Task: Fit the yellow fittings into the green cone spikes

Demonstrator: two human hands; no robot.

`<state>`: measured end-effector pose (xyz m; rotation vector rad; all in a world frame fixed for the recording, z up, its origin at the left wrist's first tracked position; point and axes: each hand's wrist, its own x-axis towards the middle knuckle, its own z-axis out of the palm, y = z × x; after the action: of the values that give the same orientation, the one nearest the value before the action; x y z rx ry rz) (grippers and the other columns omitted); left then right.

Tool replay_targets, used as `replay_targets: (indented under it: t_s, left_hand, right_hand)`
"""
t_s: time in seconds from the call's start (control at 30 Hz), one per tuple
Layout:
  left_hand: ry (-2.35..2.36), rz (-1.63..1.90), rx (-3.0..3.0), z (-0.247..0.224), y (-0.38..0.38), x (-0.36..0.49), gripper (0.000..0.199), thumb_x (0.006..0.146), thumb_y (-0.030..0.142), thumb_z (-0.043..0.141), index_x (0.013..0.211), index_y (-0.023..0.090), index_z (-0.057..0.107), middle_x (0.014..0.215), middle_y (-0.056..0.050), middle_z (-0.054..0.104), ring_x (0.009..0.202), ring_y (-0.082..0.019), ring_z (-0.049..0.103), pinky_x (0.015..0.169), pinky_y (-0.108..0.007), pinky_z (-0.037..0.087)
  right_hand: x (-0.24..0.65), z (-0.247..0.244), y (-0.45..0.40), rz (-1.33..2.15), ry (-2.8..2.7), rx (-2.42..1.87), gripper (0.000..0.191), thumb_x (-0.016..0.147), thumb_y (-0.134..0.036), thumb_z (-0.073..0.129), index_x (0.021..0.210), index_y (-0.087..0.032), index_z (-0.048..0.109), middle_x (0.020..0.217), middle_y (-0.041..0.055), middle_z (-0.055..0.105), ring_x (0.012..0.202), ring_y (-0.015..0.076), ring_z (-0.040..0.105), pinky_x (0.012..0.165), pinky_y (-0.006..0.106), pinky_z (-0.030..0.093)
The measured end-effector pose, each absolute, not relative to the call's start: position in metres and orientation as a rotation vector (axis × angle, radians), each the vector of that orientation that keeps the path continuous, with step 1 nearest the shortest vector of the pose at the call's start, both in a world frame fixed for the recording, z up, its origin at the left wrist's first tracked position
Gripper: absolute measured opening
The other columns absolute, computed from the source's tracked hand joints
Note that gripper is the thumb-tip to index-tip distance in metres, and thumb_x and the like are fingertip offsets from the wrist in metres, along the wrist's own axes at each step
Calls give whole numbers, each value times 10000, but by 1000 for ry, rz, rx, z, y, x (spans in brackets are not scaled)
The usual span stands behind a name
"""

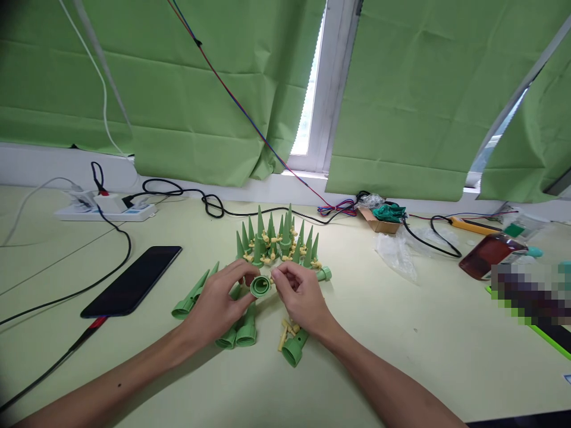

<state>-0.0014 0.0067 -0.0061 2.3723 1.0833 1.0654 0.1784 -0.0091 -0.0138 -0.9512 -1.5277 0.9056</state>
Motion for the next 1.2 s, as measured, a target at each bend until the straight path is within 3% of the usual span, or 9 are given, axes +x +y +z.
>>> replay_targets:
  t_s: [0.2,0.27,0.33,0.43,0.57,0.97,1.2]
  left_hand:
    - [1146,1086,2171,-3,7,1,163,830,170,557,986,193,600,795,8,599,731,-153,554,687,-255,432]
    - [1139,1080,2095,-1,6,2,138,882,250,536,984,191,609,802,1,615,727,-156,559,672,-253,430]
    - [1134,1078,2025,1,5,2,240,950,343,457,909,185,633,786,-7,619,723,-159,553,664,-256,417]
    - [1142,1047,1928,2,4,2,430,995,415,353,780,173,636,672,4,547,647,-148,494,616,-257,374]
    - [1081,964,1922,3,3,2,455,984,458,379,662,170,522,591,37,391,572,-119,367,548,-244,299]
    - [1004,975,2085,5,2,2,361,964,434,454,804,160,625,758,-20,591,731,-162,515,641,-259,403]
    - [958,1009,2233,7,1,2,255,947,349,536,764,174,564,725,10,523,706,-138,499,652,-244,397]
  right_hand:
    - [180,-17,-9,838,-1480,-913,268,958,-370,545,774,-178,576,589,-40,449,505,92,394,466,222,317]
    - [180,-18,-8,836,-1460,-898,250,960,-362,546,791,-181,581,597,-39,450,510,92,394,464,222,316]
    - [181,-19,-8,833,-1449,-887,241,962,-351,547,793,-183,583,607,-37,453,517,92,394,464,222,313]
    - [180,-19,-8,830,-1450,-869,234,964,-338,549,792,-185,588,623,-33,464,525,89,397,463,221,312]
    - [179,-19,-9,832,-1488,-864,228,964,-326,551,791,-183,593,635,-31,477,527,86,402,466,222,314]
    - [182,-20,-9,863,-1510,-854,228,959,-338,555,791,-186,578,626,-38,458,520,89,385,463,226,300]
    - [183,-19,-8,839,-1531,-888,253,960,-345,549,768,-181,566,618,-36,453,526,94,390,478,234,306]
